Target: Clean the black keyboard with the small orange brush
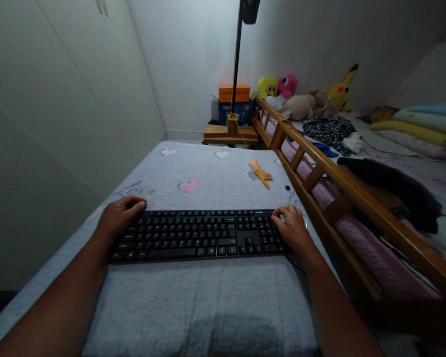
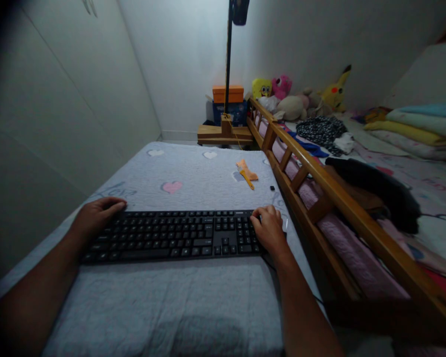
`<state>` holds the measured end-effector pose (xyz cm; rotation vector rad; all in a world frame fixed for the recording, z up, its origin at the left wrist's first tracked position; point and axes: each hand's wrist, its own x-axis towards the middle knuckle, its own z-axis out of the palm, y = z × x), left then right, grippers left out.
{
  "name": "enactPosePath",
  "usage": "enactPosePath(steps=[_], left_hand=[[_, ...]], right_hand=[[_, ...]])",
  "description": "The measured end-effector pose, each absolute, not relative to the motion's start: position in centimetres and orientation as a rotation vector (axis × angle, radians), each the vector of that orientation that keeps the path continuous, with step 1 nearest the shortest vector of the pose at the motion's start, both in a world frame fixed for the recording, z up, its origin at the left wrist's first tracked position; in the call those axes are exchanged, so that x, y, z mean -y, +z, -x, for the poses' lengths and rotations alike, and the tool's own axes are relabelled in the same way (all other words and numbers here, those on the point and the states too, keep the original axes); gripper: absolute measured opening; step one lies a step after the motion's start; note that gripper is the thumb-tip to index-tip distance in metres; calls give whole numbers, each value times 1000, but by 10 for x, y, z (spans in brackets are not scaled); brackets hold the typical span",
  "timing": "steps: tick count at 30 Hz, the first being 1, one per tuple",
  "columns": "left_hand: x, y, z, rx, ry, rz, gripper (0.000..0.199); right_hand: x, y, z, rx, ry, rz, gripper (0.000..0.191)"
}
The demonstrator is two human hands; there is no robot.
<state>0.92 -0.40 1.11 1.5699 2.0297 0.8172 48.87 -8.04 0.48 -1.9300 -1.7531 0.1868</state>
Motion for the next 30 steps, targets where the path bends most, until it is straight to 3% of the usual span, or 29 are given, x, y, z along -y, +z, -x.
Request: enactPosePath(steps=[30], left_hand=[[2,4,-5,-2013,833,-1575,49]], right_hand=[[76,3,-488,1785,303,1763,12]])
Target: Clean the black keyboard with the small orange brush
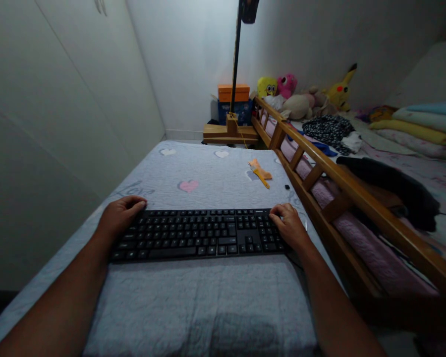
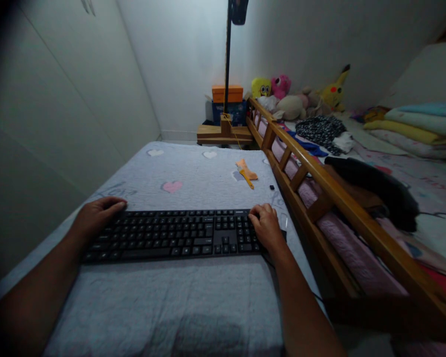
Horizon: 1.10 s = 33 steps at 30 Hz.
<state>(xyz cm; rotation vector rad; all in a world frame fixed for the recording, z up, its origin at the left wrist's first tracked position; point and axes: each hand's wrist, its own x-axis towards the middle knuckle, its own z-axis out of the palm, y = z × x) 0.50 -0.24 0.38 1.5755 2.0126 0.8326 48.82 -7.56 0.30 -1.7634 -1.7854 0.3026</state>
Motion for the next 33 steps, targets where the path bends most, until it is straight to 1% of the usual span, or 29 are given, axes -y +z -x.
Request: enactPosePath(steps=[9,18,25,33], left_hand=[[3,8,-9,-2031,834,-1567,49],[4,9,-8,-2036,823,-1569,52],[3,9,-9,-2029,820,-1568,54],[7,15,-14,-2038,811,-1546,51]], right_hand=[[75,0,-486,1858,177,1822,12],[75,2,-486,1883,218,1822,15],[74,0,-487,1893,177,1830,15],[75,1,-485,1869,203,1830,15]])
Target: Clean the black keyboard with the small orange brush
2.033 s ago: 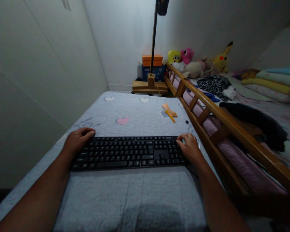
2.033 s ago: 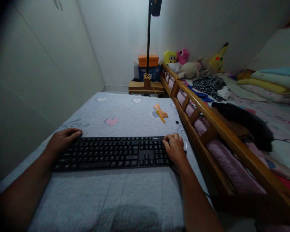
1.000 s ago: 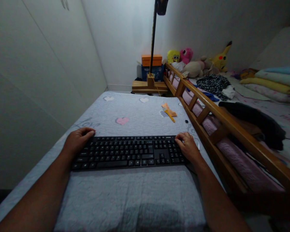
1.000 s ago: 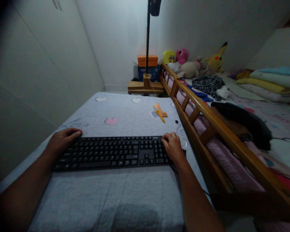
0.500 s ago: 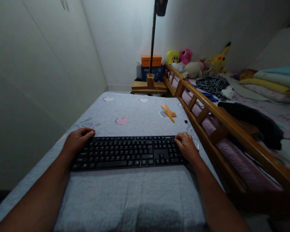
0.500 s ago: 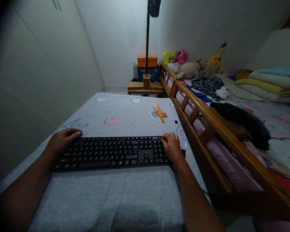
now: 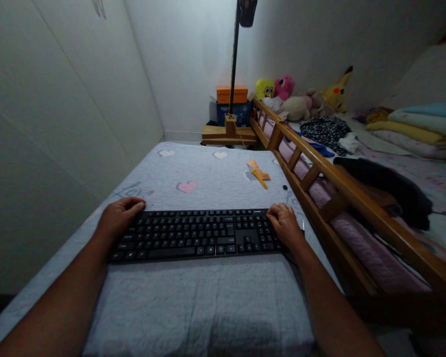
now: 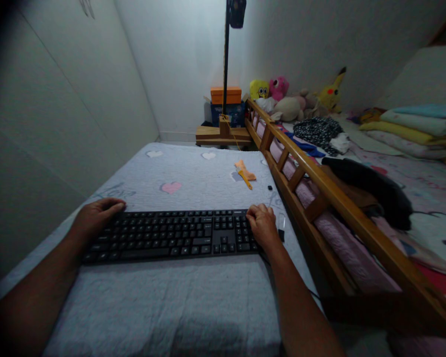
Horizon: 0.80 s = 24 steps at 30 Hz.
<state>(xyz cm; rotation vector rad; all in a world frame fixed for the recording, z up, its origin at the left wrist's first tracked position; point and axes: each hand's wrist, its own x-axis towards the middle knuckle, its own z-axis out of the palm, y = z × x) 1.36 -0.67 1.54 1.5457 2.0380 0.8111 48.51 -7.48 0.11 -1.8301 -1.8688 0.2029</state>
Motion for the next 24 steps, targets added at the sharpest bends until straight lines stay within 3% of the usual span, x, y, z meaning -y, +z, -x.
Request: enactPosePath(steps=[12,24], left_hand=[[3,6,-6,-2037,806,-1581,50],[1,4,-4,-2006,838,-1588,48]], right_hand=[[74,0,-487,1773,276,1743,6],[73,-1,-491,1765,328,1739,11]])
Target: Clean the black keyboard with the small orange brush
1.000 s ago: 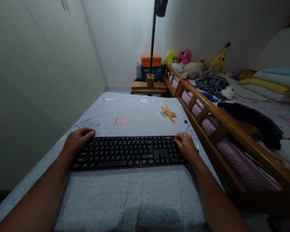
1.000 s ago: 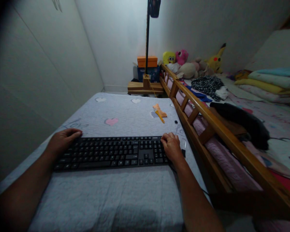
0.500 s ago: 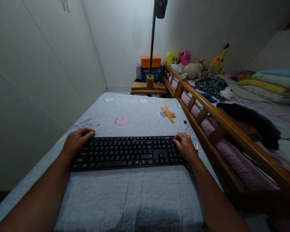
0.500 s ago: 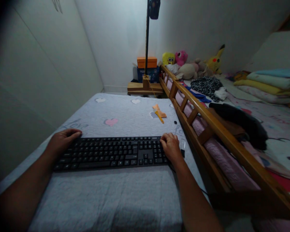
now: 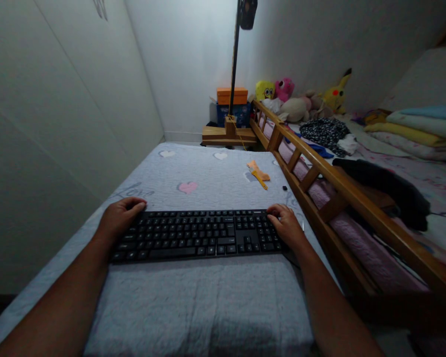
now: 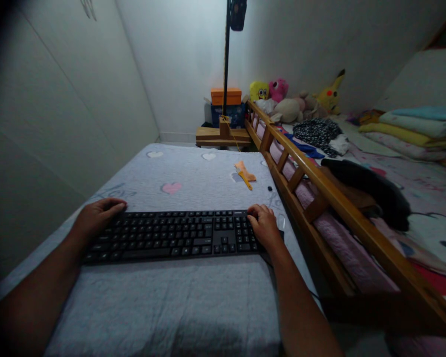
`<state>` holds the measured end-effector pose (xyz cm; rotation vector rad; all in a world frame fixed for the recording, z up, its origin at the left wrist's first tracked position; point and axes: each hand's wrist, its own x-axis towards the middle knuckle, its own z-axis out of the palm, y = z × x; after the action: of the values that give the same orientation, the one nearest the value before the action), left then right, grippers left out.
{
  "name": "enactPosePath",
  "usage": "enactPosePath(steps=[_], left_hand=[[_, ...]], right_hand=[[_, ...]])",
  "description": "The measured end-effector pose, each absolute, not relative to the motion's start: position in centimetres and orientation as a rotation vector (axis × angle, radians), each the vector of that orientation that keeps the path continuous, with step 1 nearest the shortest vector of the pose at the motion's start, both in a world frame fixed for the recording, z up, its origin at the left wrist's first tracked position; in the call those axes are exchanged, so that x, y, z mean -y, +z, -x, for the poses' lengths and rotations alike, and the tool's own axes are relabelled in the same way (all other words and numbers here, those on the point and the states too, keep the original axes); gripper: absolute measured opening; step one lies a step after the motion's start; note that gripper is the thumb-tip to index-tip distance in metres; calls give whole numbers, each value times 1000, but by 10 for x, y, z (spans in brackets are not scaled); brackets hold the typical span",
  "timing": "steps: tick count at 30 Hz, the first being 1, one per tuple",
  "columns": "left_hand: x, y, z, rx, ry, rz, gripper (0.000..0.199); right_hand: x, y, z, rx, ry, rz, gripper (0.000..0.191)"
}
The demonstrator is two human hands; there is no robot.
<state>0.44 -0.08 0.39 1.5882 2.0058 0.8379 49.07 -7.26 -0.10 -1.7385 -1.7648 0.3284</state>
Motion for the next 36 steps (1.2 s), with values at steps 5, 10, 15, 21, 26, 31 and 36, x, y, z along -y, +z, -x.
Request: enactPosePath(steps=[5,10,15,21,26,31,36], left_hand=[[2,9,-7,-2014,843,-1606,47],[2,9,-8,-2011,843,-1608,47],[0,6,-5,-1993,833,-1617,50],[1,7,-5,-2009,823,-1619,48],[1,6,-6,-1999,851,-1613,47],[1,8,-7,-2016,832,-1590,49],[2,11,-9,-2021,837,-1547,49]], right_hand=[[70,0,-492,1752,375,1745,10],[70,10,-495,1729,494,1729,10],[71,20,-501,1732,622,1727,13],[63,23,-517,1672,649,1703,15],[42,19,-539,1550,502,1772,16],[12,9,-561,1445,343,1854,17],[-15,-5,-578,1406,233,1919,25]])
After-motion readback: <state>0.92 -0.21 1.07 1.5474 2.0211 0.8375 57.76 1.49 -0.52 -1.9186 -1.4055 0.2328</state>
